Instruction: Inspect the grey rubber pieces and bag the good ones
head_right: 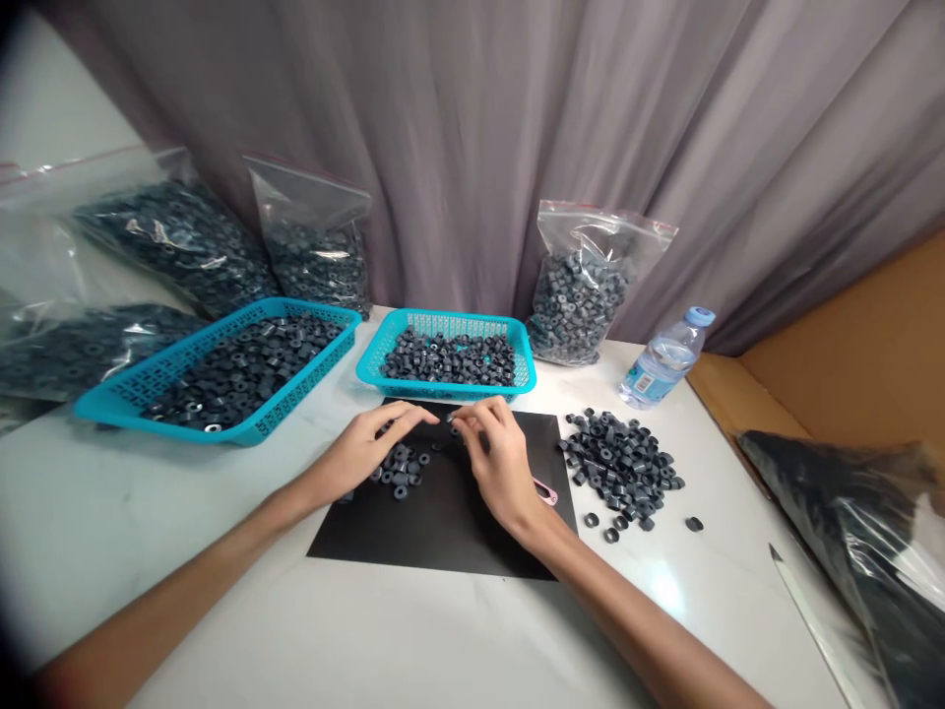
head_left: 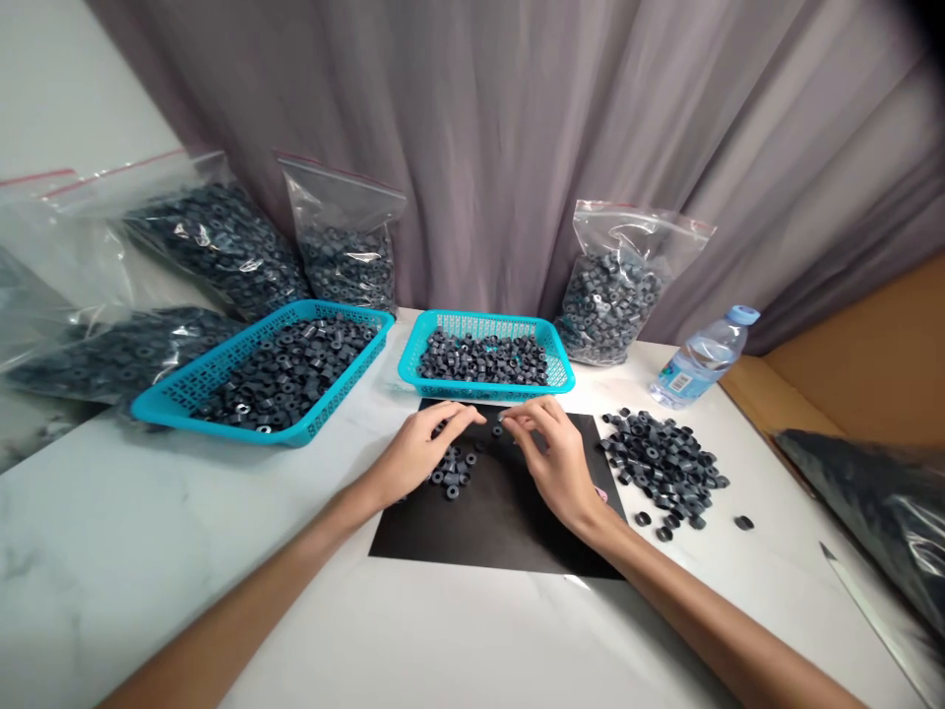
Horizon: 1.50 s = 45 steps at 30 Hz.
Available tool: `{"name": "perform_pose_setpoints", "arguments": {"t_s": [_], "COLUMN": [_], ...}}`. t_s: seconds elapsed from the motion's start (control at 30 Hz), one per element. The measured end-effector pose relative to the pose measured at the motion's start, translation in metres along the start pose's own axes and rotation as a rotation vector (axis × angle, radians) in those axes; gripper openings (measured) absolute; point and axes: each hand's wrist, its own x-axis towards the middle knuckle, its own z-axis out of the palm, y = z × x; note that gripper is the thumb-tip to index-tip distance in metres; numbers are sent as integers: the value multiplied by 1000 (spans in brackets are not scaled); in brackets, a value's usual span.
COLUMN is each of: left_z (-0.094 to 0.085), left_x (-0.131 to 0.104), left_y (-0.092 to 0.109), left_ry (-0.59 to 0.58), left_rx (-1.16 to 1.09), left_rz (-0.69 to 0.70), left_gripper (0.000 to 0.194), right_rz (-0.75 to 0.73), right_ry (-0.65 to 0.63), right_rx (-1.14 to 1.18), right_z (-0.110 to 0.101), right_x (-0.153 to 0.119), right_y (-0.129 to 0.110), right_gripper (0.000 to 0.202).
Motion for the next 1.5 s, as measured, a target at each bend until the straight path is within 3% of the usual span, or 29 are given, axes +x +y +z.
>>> {"name": "perform_pose_setpoints", "arguments": {"t_s": [0.1, 0.2, 0.3, 0.53, 0.77, 1.07, 1.27, 1.5], "left_z": [6, 11, 14, 19, 23, 23, 24, 25], "left_x": [-5, -11, -15, -16, -18, -18, -18, -16], "left_y": [8, 18, 25, 33, 29, 29, 28, 28], "left_ry": [-55, -187, -230, -237, -209, -272, -297, -249], "left_rx": [-383, -913, -1084, -1046, -1018, -1037, -1053, -1064], "left_rz": [-187, -446, -543, -633, -646, -635, -637, -638], "left_gripper": [52, 44, 36, 34, 30, 35, 34, 29], "right_rz": [-100, -201, -266, -311, -253, -27, 119, 220], "right_ry": [-13, -95, -222, -422, -591, -480, -512, -478], "right_rx": [-28, -72, -87, -139, -56, 96, 277, 335], "right_z": [-8, -17, -25, -34, -46, -65, -53, -40], "right_x": [-5, -5, -1, 5, 13, 29, 24, 17], "right_y": [-16, -23, -20, -15, -14, -21, -19, -16], "right_gripper": [15, 19, 22, 24, 33, 21, 15, 13]}}
